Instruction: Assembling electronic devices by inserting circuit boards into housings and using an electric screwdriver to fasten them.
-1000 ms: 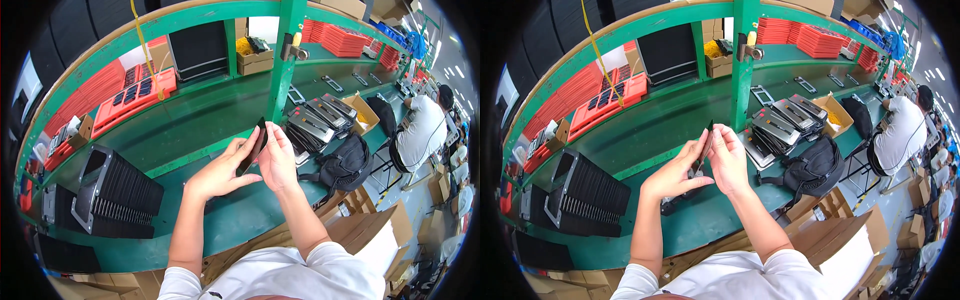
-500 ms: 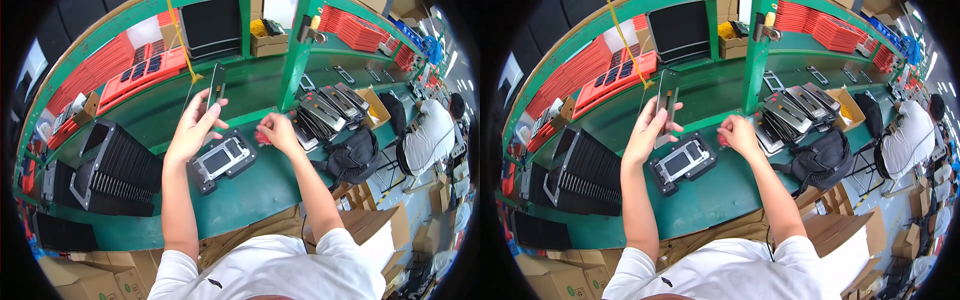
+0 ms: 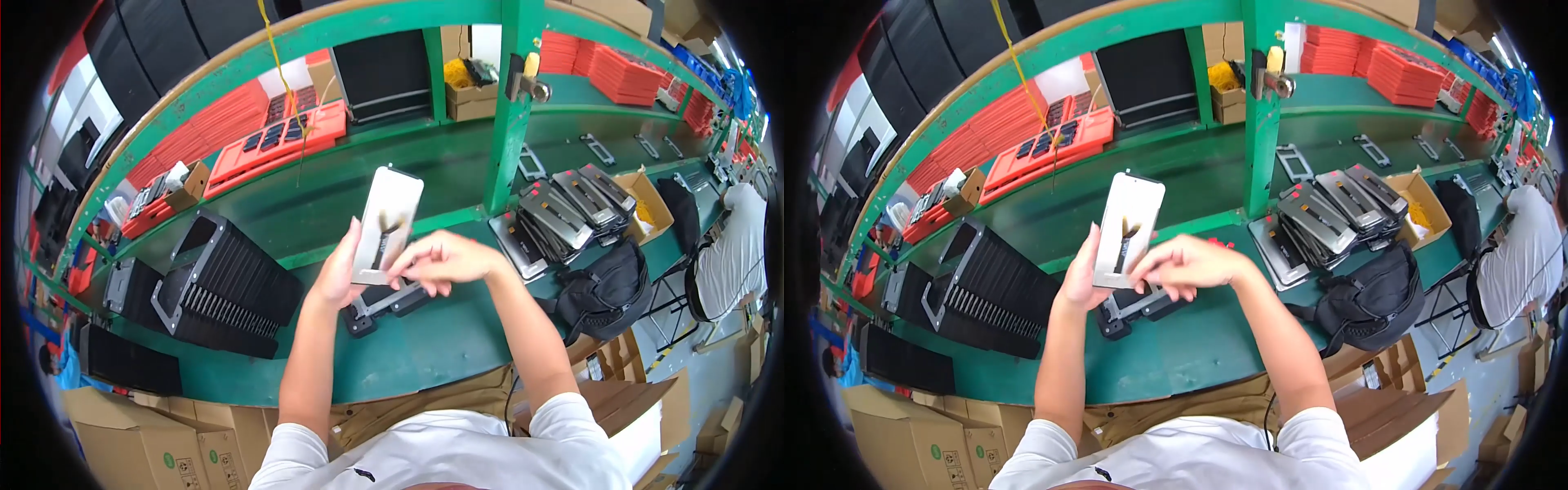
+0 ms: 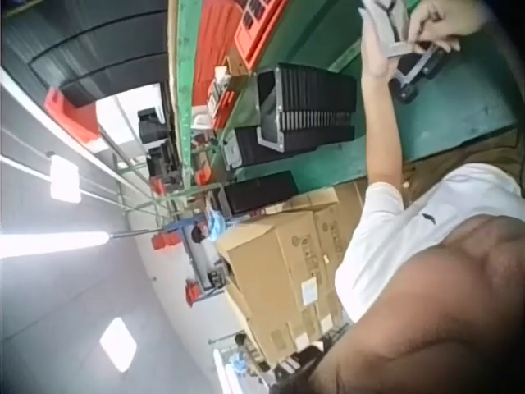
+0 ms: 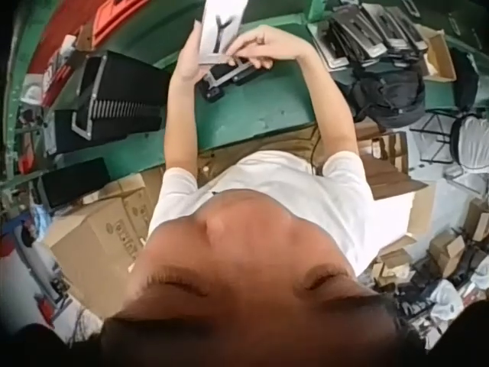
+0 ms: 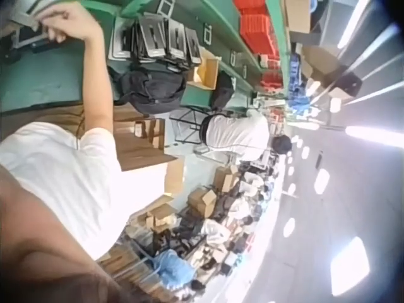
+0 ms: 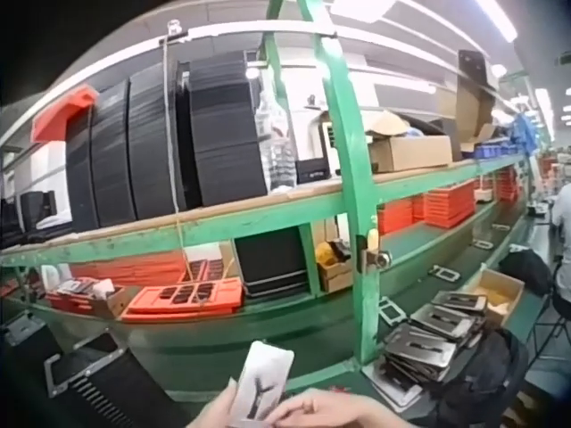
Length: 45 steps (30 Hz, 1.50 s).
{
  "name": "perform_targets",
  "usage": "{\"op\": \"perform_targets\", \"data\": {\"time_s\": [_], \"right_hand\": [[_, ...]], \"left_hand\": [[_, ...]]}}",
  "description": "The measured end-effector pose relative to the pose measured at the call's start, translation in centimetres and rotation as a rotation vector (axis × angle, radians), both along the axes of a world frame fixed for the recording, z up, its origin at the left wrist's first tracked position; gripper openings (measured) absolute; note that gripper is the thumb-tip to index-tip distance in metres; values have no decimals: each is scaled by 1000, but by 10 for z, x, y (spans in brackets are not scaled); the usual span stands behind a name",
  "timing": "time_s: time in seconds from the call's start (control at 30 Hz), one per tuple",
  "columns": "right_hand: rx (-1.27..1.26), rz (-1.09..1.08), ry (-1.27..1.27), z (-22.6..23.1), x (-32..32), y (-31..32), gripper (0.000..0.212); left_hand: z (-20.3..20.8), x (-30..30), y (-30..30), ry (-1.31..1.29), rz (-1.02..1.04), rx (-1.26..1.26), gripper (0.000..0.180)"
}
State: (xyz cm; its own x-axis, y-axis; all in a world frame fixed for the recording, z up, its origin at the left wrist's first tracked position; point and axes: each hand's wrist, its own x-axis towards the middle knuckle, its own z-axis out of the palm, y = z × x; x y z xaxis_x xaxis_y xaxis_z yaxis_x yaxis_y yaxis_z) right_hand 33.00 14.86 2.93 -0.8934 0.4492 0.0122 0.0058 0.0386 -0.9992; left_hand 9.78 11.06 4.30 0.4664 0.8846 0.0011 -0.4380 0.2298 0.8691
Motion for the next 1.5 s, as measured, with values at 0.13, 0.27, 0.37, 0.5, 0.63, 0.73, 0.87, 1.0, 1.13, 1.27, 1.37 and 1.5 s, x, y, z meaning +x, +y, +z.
{"op": "perform_targets", "data": {"time_s": [0.13, 0.27, 0.37, 0.5, 0.63, 0.73, 0.87, 1.0, 1.13, 1.27, 1.37, 1.5], "right_hand": [[-150, -367, 183, -30, 10, 25, 24], [37, -794, 114, -66, 5, 39, 23], [256, -802, 24, -75, 1, 38, 24], [159, -748, -4, -72, -2, 32, 32], [33, -717, -1, -74, 1, 32, 40], [-119, -591, -114, -63, 9, 32, 49], [-176, -525, -112, -64, 14, 34, 55], [-42, -462, -98, -81, 17, 39, 66], [83, -434, -157, -74, 16, 32, 79], [108, -417, -169, -78, 15, 29, 85], [140, -439, -202, -74, 13, 27, 87], [154, -447, -219, -69, 12, 24, 89]], "left_hand": [[-17, -44, -14, 570, 205, 277, 55], [-23, -61, -34, 871, 365, 542, 68], [-32, -58, -42, 1138, 429, 683, 80], [-45, -42, -39, 1221, 474, 704, 87], [-52, -24, -25, 1252, 463, 751, 86], [-54, -10, -18, 1280, 444, 785, 85], [-56, -3, -15, 1284, 442, 766, 85], [-55, -2, -20, 1315, 472, 810, 85], [-57, -8, -29, 1375, 494, 902, 85], [-58, -12, -33, 1350, 512, 890, 84], [-60, -14, -34, 1334, 517, 879, 84], [-62, -18, -35, 1286, 522, 850, 84]]}}
